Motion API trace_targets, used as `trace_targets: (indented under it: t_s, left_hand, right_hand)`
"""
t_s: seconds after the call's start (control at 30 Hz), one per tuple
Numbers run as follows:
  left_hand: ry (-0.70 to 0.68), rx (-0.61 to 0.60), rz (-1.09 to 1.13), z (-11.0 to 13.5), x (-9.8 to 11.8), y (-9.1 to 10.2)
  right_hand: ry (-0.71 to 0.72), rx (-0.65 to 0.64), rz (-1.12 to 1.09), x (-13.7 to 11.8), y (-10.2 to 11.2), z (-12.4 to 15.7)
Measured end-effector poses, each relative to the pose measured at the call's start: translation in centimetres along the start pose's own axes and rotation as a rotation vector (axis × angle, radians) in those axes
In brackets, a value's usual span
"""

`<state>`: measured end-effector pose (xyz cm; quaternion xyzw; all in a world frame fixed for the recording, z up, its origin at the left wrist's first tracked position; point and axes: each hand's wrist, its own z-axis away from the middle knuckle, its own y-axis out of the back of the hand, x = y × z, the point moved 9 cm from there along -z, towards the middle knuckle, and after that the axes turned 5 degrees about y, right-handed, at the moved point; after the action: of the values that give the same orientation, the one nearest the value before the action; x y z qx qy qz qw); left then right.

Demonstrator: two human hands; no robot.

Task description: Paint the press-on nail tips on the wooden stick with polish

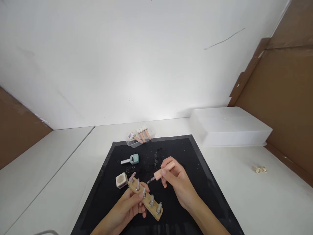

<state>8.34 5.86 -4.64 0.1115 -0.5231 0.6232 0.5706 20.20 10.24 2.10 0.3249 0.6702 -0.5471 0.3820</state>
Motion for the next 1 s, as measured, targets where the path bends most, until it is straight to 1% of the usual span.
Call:
trace_targets:
  t_s: [0.2,0.43,0.67,0.9,1.0]
  left_hand:
    - [0.026,-0.046,0.006,0.2,0.1,0.0]
    - [0.045,-0.056,-0.017,0.2,0.0,0.3]
    - [0.061,-0.067,0.010,0.0,-0.1,0.2]
    - [0.073,-0.045,0.007,0.0,-0.1,0.3]
    - [0.065,-0.037,0.001,0.0,0.0,0.3]
  right_hand:
    - [-0.071,-0.037,0.045,1.8,-0.6,-0.3]
    - [-0.056,-0.101,0.043,2.6,-1.0,-0.2]
    - [-0.056,-0.174,0.072,3.1,-1.4,-0.1]
    - [-0.025,-0.104,0.127,3.1,-0.7,-0.4]
    - [-0.009,-0.067,0.100,2.7,-0.4,-0.5]
